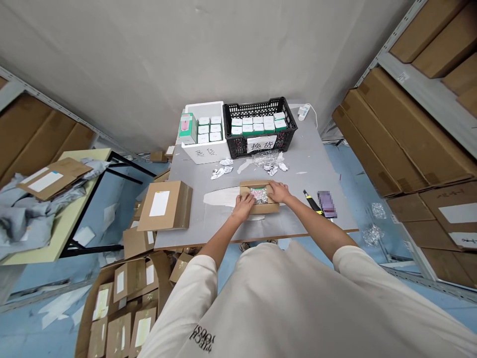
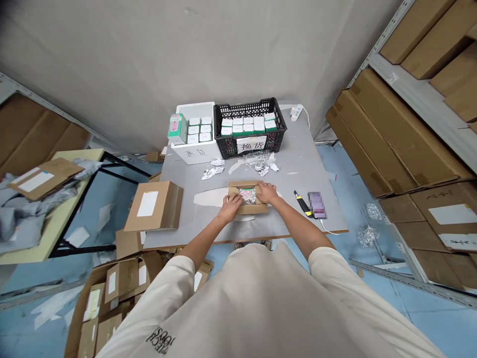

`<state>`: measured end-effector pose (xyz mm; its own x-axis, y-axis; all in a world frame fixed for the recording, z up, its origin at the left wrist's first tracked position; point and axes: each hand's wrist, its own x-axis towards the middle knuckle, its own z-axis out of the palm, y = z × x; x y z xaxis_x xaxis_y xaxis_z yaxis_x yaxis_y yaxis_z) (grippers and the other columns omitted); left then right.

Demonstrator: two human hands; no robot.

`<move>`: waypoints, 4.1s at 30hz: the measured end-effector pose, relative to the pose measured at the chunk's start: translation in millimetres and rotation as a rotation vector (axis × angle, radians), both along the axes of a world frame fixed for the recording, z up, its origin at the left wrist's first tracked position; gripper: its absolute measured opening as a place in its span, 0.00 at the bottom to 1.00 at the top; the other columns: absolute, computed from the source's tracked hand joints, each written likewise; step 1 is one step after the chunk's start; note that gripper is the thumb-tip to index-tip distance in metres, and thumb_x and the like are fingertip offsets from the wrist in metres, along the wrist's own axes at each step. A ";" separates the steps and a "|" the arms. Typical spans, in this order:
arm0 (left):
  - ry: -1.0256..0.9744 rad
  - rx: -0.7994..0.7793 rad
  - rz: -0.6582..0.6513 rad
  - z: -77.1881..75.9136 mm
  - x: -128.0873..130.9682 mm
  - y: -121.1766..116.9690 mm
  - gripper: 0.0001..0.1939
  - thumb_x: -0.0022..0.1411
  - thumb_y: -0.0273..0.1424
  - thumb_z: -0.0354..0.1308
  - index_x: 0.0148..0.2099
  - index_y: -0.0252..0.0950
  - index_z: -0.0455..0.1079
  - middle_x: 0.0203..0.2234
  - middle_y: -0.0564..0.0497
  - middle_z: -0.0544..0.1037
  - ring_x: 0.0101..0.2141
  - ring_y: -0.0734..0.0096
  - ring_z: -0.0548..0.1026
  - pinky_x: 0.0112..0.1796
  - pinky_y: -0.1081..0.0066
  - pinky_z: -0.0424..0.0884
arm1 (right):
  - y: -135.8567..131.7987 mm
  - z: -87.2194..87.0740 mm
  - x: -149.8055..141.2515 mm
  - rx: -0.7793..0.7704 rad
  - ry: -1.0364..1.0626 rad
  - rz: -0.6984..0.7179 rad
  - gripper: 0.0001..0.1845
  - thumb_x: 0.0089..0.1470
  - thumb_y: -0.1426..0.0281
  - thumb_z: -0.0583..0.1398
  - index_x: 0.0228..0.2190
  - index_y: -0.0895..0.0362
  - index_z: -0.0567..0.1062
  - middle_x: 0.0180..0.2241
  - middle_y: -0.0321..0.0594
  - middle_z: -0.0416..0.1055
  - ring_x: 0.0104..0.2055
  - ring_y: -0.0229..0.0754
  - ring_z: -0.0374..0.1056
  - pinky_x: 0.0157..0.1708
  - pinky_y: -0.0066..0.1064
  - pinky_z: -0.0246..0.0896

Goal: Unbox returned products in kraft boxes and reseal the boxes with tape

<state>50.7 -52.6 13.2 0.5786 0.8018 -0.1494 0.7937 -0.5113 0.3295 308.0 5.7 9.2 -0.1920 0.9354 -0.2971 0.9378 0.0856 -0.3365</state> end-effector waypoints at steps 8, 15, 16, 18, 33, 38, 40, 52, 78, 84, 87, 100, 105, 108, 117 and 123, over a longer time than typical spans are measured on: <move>-0.027 0.053 0.027 7.4 -10.3 -7.2 0.39 0.60 0.24 0.59 0.71 0.48 0.54 0.70 0.43 0.60 0.72 0.48 0.48 0.68 0.38 0.37 | -4.0 3.5 -5.8 0.014 -0.004 -0.018 0.37 0.57 0.58 0.59 0.65 0.53 0.61 0.70 0.49 0.58 0.66 0.63 0.55 0.62 0.55 0.47; -0.011 0.120 0.398 6.3 -29.1 -17.9 0.46 0.59 0.42 0.67 0.74 0.42 0.51 0.68 0.33 0.60 0.72 0.35 0.44 0.66 0.32 0.34 | -7.8 0.1 -13.6 0.046 -0.019 -0.041 0.35 0.57 0.58 0.59 0.63 0.54 0.61 0.68 0.53 0.59 0.65 0.62 0.55 0.63 0.56 0.44; -0.002 0.093 0.425 4.6 -30.3 -13.7 0.48 0.58 0.43 0.68 0.74 0.41 0.50 0.66 0.32 0.63 0.71 0.34 0.47 0.65 0.31 0.35 | -8.3 -0.6 -14.9 0.050 -0.026 -0.046 0.35 0.57 0.58 0.59 0.63 0.55 0.61 0.68 0.53 0.59 0.65 0.62 0.55 0.63 0.56 0.44; 0.007 0.008 0.422 1.4 -31.6 -1.1 0.52 0.56 0.44 0.69 0.75 0.39 0.47 0.62 0.32 0.67 0.68 0.35 0.56 0.65 0.34 0.43 | -9.2 -1.7 -17.5 0.057 -0.039 -0.054 0.35 0.57 0.58 0.59 0.63 0.56 0.61 0.68 0.54 0.58 0.66 0.61 0.55 0.63 0.56 0.44; 0.016 -0.214 0.200 -8.7 -29.5 59.4 0.68 0.40 0.45 0.78 0.76 0.43 0.43 0.76 0.36 0.40 0.67 0.30 0.59 0.61 0.46 0.61 | -7.7 -5.3 -27.7 0.086 -0.051 -0.097 0.34 0.54 0.65 0.59 0.62 0.56 0.63 0.66 0.55 0.62 0.66 0.61 0.55 0.65 0.57 0.43; -0.025 -0.194 0.210 -10.4 -34.0 56.1 0.67 0.40 0.44 0.78 0.76 0.44 0.45 0.75 0.37 0.42 0.66 0.32 0.61 0.60 0.49 0.63 | -13.4 10.4 -8.7 0.109 0.144 -0.107 0.36 0.56 0.65 0.55 0.65 0.55 0.61 0.65 0.51 0.64 0.66 0.58 0.56 0.63 0.51 0.50; -0.042 -0.198 0.221 -9.2 -34.6 54.9 0.67 0.40 0.43 0.78 0.76 0.43 0.46 0.75 0.36 0.44 0.66 0.32 0.61 0.60 0.49 0.63 | -20.5 15.9 4.7 0.197 0.182 -0.096 0.36 0.56 0.68 0.54 0.67 0.55 0.61 0.66 0.50 0.62 0.66 0.57 0.56 0.63 0.49 0.50; -0.136 -0.211 0.209 -10.9 -41.1 50.4 0.68 0.43 0.45 0.77 0.77 0.43 0.40 0.75 0.39 0.46 0.70 0.38 0.56 0.64 0.51 0.58 | -39.3 -1.3 34.4 0.077 0.190 -0.104 0.28 0.61 0.71 0.54 0.62 0.55 0.70 0.56 0.47 0.74 0.50 0.50 0.71 0.51 0.39 0.65; -0.170 -0.224 0.252 -22.2 -49.8 47.6 0.74 0.44 0.45 0.76 0.77 0.49 0.25 0.75 0.46 0.49 0.64 0.38 0.63 0.59 0.54 0.63 | 11.5 18.5 -128.5 -0.129 -0.141 0.373 0.19 0.69 0.70 0.49 0.46 0.57 0.79 0.48 0.52 0.79 0.48 0.52 0.74 0.46 0.34 0.60; -0.169 -0.209 0.246 -25.5 -51.3 48.0 0.75 0.45 0.46 0.75 0.77 0.48 0.23 0.75 0.46 0.48 0.64 0.37 0.63 0.58 0.53 0.64 | 8.2 9.2 -131.2 -0.166 -0.192 0.254 0.15 0.67 0.70 0.53 0.47 0.57 0.77 0.46 0.51 0.78 0.47 0.52 0.74 0.43 0.33 0.59; -0.172 -0.213 0.245 -25.1 -51.5 47.8 0.74 0.46 0.46 0.75 0.77 0.48 0.22 0.75 0.46 0.48 0.64 0.38 0.64 0.57 0.55 0.65 | 7.6 6.3 -129.3 -0.129 -0.192 0.204 0.14 0.65 0.72 0.54 0.49 0.57 0.75 0.49 0.51 0.75 0.48 0.51 0.73 0.44 0.33 0.61; -0.177 -0.226 0.242 -18.0 -50.4 46.4 0.76 0.45 0.44 0.76 0.76 0.48 0.19 0.75 0.45 0.47 0.65 0.39 0.63 0.58 0.54 0.64 | 6.5 6.6 -140.1 -0.046 -0.357 0.355 0.32 0.57 0.71 0.66 0.60 0.64 0.66 0.57 0.60 0.67 0.57 0.57 0.67 0.50 0.39 0.66; -0.185 -0.249 0.245 -18.0 -51.0 45.7 0.75 0.46 0.42 0.75 0.77 0.47 0.21 0.75 0.43 0.46 0.66 0.39 0.62 0.60 0.54 0.62 | 8.4 5.3 -141.6 -0.066 -0.366 0.349 0.31 0.56 0.72 0.66 0.59 0.64 0.67 0.57 0.60 0.67 0.57 0.57 0.66 0.51 0.38 0.65; -0.191 -0.244 0.247 -19.4 -51.4 45.8 0.75 0.46 0.42 0.75 0.77 0.46 0.21 0.75 0.43 0.46 0.66 0.38 0.61 0.60 0.54 0.62 | 9.1 5.6 -142.1 -0.077 -0.371 0.341 0.31 0.56 0.71 0.66 0.59 0.63 0.68 0.58 0.60 0.66 0.57 0.57 0.66 0.51 0.39 0.66; -0.187 -0.246 0.243 -18.3 -51.6 46.2 0.75 0.46 0.42 0.75 0.77 0.48 0.20 0.76 0.45 0.45 0.67 0.40 0.60 0.61 0.54 0.62 | 12.1 0.6 -145.0 -0.114 -0.372 0.310 0.33 0.55 0.69 0.68 0.60 0.60 0.69 0.59 0.58 0.64 0.58 0.56 0.66 0.53 0.38 0.64; -0.189 -0.244 0.236 -18.0 -51.7 46.5 0.75 0.46 0.42 0.75 0.77 0.48 0.20 0.76 0.45 0.44 0.68 0.41 0.59 0.61 0.53 0.62 | 12.9 -2.7 -145.5 -0.117 -0.362 0.307 0.37 0.52 0.67 0.71 0.60 0.62 0.69 0.61 0.59 0.63 0.60 0.58 0.62 0.55 0.40 0.63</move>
<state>-1.0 -6.1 -4.8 0.4183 0.8700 -0.2609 0.7936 -0.2104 0.5709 162.5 18.6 6.5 -0.3183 0.8083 -0.4953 0.9338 0.3573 -0.0169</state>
